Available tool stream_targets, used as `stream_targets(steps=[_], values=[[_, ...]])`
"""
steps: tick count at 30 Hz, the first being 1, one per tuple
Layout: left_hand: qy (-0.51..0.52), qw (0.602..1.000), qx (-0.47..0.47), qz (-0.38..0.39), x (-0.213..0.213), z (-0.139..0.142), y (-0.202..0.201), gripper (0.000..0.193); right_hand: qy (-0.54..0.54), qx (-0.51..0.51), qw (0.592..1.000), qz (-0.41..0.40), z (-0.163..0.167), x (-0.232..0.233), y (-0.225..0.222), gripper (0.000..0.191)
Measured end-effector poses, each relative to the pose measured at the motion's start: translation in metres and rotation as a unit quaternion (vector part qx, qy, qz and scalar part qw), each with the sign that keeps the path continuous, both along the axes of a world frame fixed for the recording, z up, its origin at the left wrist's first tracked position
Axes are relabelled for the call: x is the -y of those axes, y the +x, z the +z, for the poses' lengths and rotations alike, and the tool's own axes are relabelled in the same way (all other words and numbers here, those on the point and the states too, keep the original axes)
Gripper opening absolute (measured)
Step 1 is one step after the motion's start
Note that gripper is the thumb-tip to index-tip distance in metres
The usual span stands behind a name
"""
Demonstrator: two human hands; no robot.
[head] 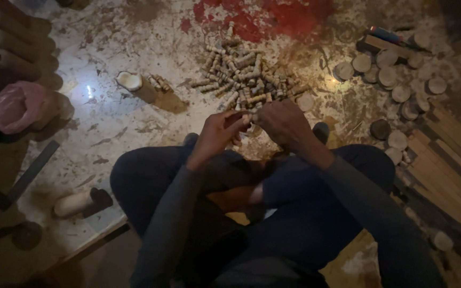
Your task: The person sits on the floor and repeatedly picks up small cylindrical wooden pieces, aligns them, and presses them together to form short stacked assemblies. They place the finished assemblies into a growing pile on the floor.
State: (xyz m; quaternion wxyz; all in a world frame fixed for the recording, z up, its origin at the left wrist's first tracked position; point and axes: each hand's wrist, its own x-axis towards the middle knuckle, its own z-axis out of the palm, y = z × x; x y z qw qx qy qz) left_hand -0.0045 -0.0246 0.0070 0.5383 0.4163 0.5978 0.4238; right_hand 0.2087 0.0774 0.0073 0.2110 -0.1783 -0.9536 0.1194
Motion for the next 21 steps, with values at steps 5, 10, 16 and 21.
stream_targets(steps=[5,10,16,21], values=[[0.278,0.921,-0.272,0.027,0.006,0.001,0.008,0.031,-0.492,0.014,0.87,0.026,-0.011,-0.008,-0.003,0.029],[0.226,0.947,-0.226,0.035,0.005,0.001,0.012,0.026,-0.247,-0.024,0.969,0.009,-0.009,-0.008,0.001,0.023],[0.027,0.998,0.051,0.024,0.001,-0.009,0.0,0.037,0.062,0.017,0.998,-0.004,0.017,0.005,-0.003,0.02],[0.022,0.997,0.07,0.035,0.001,-0.012,0.0,0.035,0.056,-0.006,0.998,-0.004,0.013,0.006,-0.004,0.022]])
